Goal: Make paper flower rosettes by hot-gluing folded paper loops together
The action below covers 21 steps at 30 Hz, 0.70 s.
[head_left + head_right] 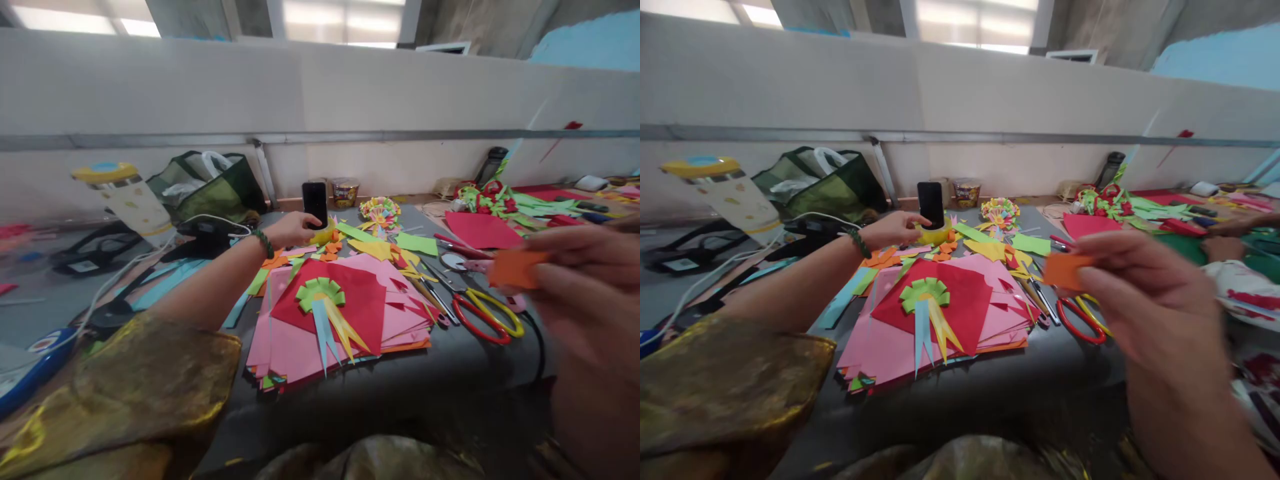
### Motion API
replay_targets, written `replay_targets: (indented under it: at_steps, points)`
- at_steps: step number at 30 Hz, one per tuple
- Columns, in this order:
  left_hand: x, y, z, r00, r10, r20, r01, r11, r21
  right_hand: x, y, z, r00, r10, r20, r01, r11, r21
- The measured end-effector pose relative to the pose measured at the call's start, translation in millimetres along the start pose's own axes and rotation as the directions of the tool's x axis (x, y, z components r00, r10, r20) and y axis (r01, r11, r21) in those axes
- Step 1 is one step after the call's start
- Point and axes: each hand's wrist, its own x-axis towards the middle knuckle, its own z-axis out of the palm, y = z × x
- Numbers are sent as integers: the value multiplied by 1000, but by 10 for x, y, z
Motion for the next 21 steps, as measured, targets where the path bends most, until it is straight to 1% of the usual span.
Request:
replay_targets:
  at_steps: [1, 2, 3, 4, 5, 6, 7, 8, 10, 13, 17, 21]
  points:
    - [-127, -51, 42, 999, 37, -33, -35, 998, 43, 13, -35, 109, 999, 27, 21, -28, 999, 27]
    - [-265, -110, 102, 995, 79, -58, -74, 994, 79, 47, -50, 246, 995, 62, 74, -66, 997, 49]
    - [-406, -177, 171, 990, 121, -71, -113, 988, 108, 100, -41, 407, 985, 100, 144, -110, 992, 69]
    - [-544, -247, 243, 979, 192, -70, -180, 972, 152, 163, -8, 583, 967, 129, 222, -153, 984, 92]
    - [-671, -319, 311, 932, 360, -41, -335, 899, 281, 231, 44, 765, 947, 145, 287, -184, 977, 112]
    - [-781, -390, 367, 872, 489, -9, -448, 805, 389, 297, 112, 943, 931, 155, 332, -206, 971, 124]
    - [-869, -455, 411, 832, 554, 26, -502, 731, 462, 357, 187, 1109, 916, 169, 365, -228, 965, 127]
    - [-936, -511, 441, 814, 578, 57, -522, 684, 510, 407, 264, 1256, 904, 188, 385, -251, 960, 121]
    - [-1007, -589, 470, 801, 589, 106, -541, 638, 548, 472, 394, 1479, 885, 219, 411, -274, 958, 80]
    - [-1012, -628, 484, 798, 580, 166, -562, 616, 552, 498, 486, 1644, 860, 231, 455, -249, 968, -21]
    - [-976, -631, 517, 795, 564, 226, -581, 597, 554, 484, 475, 1686, 823, 255, 507, -198, 966, -165]
    - [-970, -643, 535, 792, 564, 233, -587, 597, 547, 479, 463, 1712, 819, 251, 515, -127, 956, -264]
